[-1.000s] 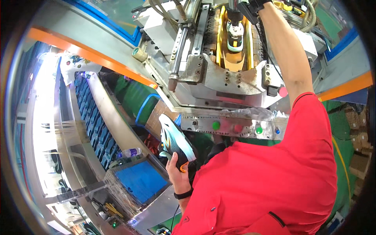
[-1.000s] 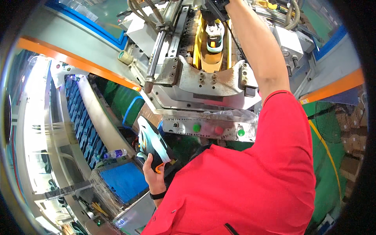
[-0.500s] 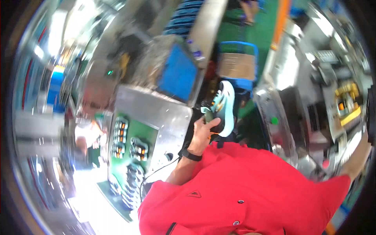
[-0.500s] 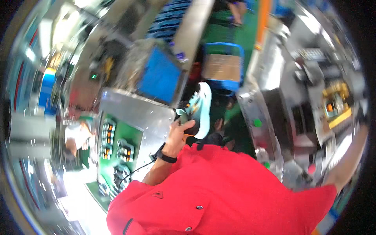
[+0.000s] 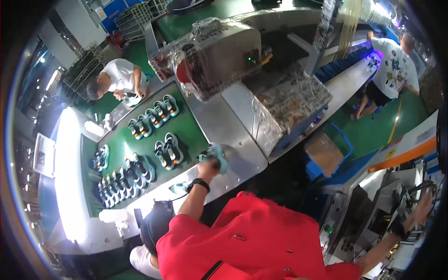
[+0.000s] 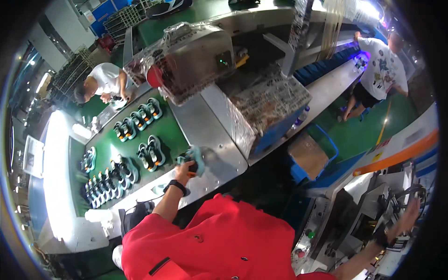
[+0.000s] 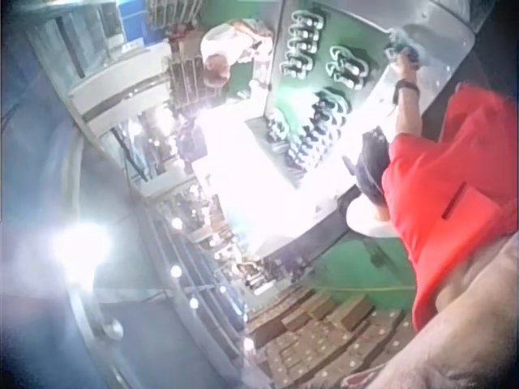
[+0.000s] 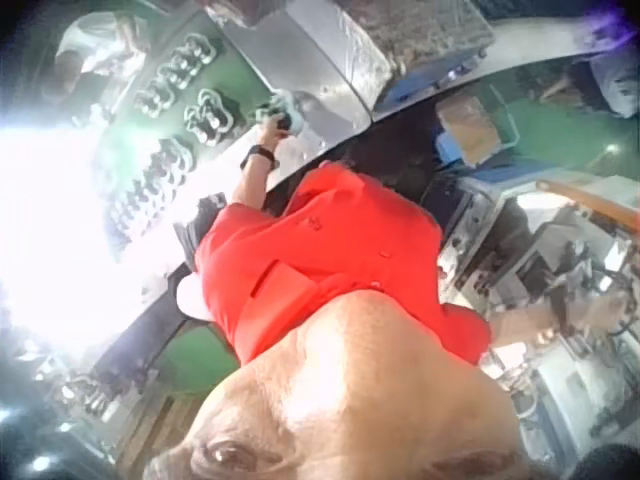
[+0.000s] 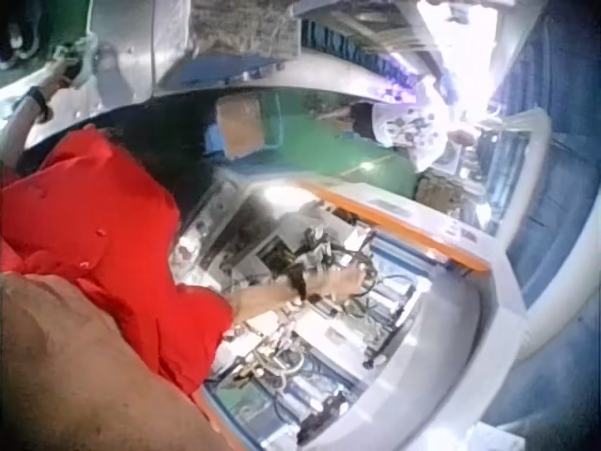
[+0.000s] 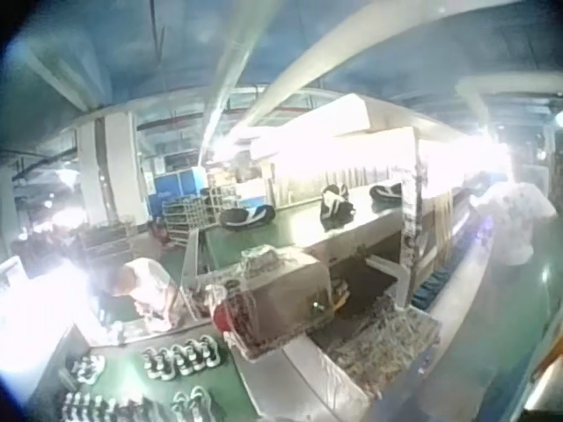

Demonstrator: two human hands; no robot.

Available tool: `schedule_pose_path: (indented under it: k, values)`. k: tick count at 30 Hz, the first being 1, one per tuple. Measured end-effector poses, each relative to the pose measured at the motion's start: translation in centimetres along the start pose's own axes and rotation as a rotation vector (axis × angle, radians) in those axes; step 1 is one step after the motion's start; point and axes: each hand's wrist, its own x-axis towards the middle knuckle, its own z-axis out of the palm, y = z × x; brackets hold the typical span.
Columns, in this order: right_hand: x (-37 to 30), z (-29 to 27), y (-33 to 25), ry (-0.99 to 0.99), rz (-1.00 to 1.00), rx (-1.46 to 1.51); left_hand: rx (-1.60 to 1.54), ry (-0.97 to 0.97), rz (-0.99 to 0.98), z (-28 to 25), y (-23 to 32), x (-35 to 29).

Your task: The recorder is operating a lasting machine, placing shoe uppers and insoles into the machine to shape them and then placing them on a conveyor belt.

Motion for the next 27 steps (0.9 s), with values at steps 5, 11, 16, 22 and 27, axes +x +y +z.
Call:
schedule_pose_path:
  k: [5,11,16,22,27]
  values:
    - [-8.9,30.6,6.9,-0.892,-1.029,-0.994,0.000,0.088,0.235,-4.2,2.3,16.3]
    - [-20.2,60.5,13.5,-1.319,-1.588,-0.985,0.694,0.400,0.447,-7.3,-0.7,26.2]
    - [-17.2,75.7,23.2,-1.489,-1.785,-1.078,0.589,0.487,0.289,-3.3,4.5,21.5]
    - [-21.8,83.6,32.5,-1.457,-2.009,-1.245,0.578,0.553,0.261,-3.3,5.2,20.5]
    - [-24.1,83.7,34.3,-1.634,-1.719,-0.846,0.572,0.531,0.338,-3.5,4.4,21.5]
